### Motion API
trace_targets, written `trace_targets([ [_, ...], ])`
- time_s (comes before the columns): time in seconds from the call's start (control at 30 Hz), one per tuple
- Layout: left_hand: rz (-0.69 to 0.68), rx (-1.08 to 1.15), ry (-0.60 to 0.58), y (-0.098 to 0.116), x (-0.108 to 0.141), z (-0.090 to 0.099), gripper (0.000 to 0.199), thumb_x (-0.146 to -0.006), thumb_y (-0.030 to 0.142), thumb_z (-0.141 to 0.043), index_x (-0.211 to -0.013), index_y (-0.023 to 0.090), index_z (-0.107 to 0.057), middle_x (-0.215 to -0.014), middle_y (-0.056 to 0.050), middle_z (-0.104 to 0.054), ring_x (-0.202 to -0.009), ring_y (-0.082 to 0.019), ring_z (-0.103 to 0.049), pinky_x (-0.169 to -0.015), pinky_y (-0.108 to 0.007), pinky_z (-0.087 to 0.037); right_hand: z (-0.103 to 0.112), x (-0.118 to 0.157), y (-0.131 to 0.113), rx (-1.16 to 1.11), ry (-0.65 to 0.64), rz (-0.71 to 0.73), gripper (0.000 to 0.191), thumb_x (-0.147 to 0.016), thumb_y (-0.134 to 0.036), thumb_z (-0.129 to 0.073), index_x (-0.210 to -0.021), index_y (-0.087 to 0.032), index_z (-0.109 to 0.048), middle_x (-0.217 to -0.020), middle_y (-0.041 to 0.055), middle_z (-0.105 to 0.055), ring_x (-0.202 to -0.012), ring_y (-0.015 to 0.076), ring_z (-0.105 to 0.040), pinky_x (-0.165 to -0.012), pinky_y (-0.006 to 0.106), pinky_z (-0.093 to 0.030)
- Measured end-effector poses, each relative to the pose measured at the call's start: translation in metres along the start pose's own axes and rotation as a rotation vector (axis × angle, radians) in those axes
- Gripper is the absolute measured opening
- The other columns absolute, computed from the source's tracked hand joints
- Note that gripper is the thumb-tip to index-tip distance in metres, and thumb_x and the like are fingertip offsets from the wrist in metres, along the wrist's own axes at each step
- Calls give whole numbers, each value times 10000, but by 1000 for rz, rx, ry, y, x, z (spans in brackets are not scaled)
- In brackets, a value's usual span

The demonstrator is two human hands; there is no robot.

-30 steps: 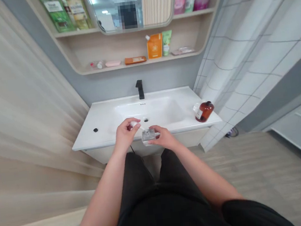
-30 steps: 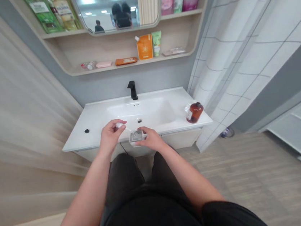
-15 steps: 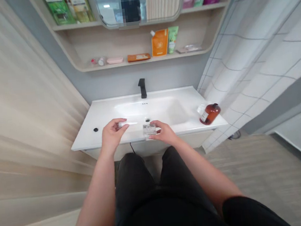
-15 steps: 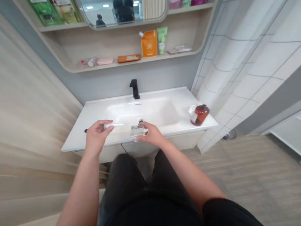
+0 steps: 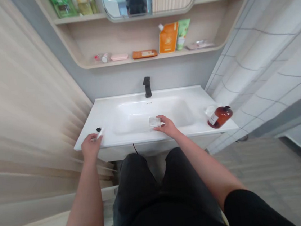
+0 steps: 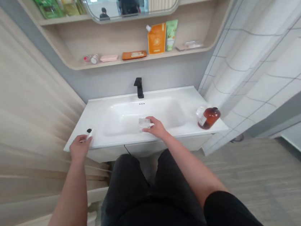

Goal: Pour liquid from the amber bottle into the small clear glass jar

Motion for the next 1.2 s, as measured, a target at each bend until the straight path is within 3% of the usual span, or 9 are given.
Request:
trace_targets([
  [0.17, -185, -190, -18, 19, 0, -8, 365, -894, 518, -689, -1048, 192, -748, -1101, -158, -774, -1102, -368, -694, -1079, -505, -519, 1, 0, 2, 20, 2, 0, 786, -658, -563, -962, -1318, -241, -682, -1171, 63, -749, -1097, 257, -706, -887, 388, -653],
  [0.37, -187, -279, -64, 31, -3, -4, 472, -944, 523, -632, -1214, 151, -740, -1268, -215, -729, -1208, -408, -656, -1114, -534, -495, 0, 0, 2, 22, 0, -11, 801, -643, -556, -974, -1319, -234, -687, -1159, 69, -761, -1090, 261, -714, -878, 385, -645],
  [0.57, -341, -151, 91, 91, 34, 14, 506, -966, 424, -669, -1387, 143, -661, -1464, -243, -626, -1449, -441, -522, -1272, -605, -349, -4, 2, -13, 34, -10, 19, 804, -643, -560, -983, -1328, -247, -701, -1211, 74, -755, -1155, 272, -698, -874, 371, -641],
  [0.63, -420, -7, 27, 117, 55, -2, 492, -941, 364, -715, -1388, 167, -660, -1478, -224, -621, -1473, -415, -522, -1284, -591, -357, -9, 3, -20, 22, -25, 25, 807, -645, -564, -988, -1331, -250, -702, -1197, 69, -753, -1133, 266, -699, -867, 366, -637],
  [0.7, -456, 200, -144, 143, 75, -34, 556, -904, 343, -771, -1427, 210, -638, -1494, -194, -622, -1458, -379, -560, -1245, -566, -428, -15, 5, -29, 2, -57, 30, 807, -642, -563, -995, -1328, -253, -704, -1196, 65, -748, -1107, 259, -700, -861, 364, -637],
  [0.83, -318, 593, -584, 182, 108, -107, 966, -739, 388, -946, -1587, 288, -495, -1651, -193, -524, -1472, -379, -587, -1138, -555, -534, -29, 10, -47, -61, -135, 78, 800, -630, -568, -1010, -1309, -268, -711, -1334, 91, -697, -1124, 261, -699, -847, 360, -642],
  [0.9, -262, 703, -718, 198, 115, -129, 998, -681, 394, -991, -1551, 276, -516, -1603, -194, -574, -1449, -375, -613, -1130, -545, -544, -34, 13, -55, -85, -166, 106, 792, -636, -567, -1011, -1306, -268, -712, -1401, 107, -663, -1152, 269, -701, -840, 356, -645],
  [1.07, -241, 843, -793, 225, 115, -135, 797, -631, 465, -1030, -1272, 220, -626, -1229, -102, -756, -1140, -293, -747, -1031, -471, -603, -38, 21, -71, -67, -183, 102, 801, -688, -562, -988, -1376, -270, -698, -1441, 122, -668, -1209, 290, -701, -872, 370, -657],
  [1.2, -231, 881, -769, 231, 116, -129, 847, -608, 501, -1041, -1281, 228, -604, -1200, -88, -757, -1094, -268, -755, -994, -430, -610, -34, 31, -89, 23, -189, 136, 843, -744, -552, -967, -1492, -304, -667, -1528, 126, -658, -1293, 317, -693, -948, 419, -663],
])
Point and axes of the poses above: each hand's wrist, its own x-axis away from the middle knuckle, its own z-axis out of the back of the hand, y = z × x, the point moved 7 cm from there along -x, towards the middle knuckle
